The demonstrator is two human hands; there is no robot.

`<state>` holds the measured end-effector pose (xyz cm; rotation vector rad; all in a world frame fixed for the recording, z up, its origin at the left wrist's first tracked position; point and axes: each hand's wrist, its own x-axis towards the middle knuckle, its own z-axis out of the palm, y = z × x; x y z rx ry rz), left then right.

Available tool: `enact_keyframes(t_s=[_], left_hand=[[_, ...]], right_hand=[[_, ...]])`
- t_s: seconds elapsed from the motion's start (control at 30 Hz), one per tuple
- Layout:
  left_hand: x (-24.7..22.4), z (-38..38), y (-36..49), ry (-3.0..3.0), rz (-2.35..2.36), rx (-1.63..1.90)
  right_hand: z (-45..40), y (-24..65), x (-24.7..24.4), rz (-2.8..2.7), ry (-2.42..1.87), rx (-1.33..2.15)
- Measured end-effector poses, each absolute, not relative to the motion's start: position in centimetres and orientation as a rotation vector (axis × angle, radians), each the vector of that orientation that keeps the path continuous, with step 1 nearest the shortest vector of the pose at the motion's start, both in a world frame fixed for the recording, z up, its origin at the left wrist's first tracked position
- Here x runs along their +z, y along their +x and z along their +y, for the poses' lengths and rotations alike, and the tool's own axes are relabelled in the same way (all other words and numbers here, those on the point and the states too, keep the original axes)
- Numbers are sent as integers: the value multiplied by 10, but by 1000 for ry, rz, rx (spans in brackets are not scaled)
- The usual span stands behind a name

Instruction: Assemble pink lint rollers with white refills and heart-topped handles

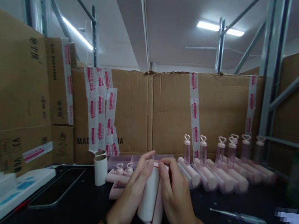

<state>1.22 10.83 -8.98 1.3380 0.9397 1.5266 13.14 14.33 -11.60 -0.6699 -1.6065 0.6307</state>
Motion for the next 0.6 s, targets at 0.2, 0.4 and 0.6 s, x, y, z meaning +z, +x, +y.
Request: enact_keyframes(t_s=[0.2, 0.4, 0.6], left_hand=[[-96, 120, 10, 1408, 1060, 1538], [-89, 121, -1, 1019, 1068, 1580], [-73, 115, -6, 799, 817, 1689]], right_hand=[[158, 139, -109, -1559, -650, 692], [192, 160, -111, -1781, -836, 535], [201, 171, -139, -2246, -882, 398]])
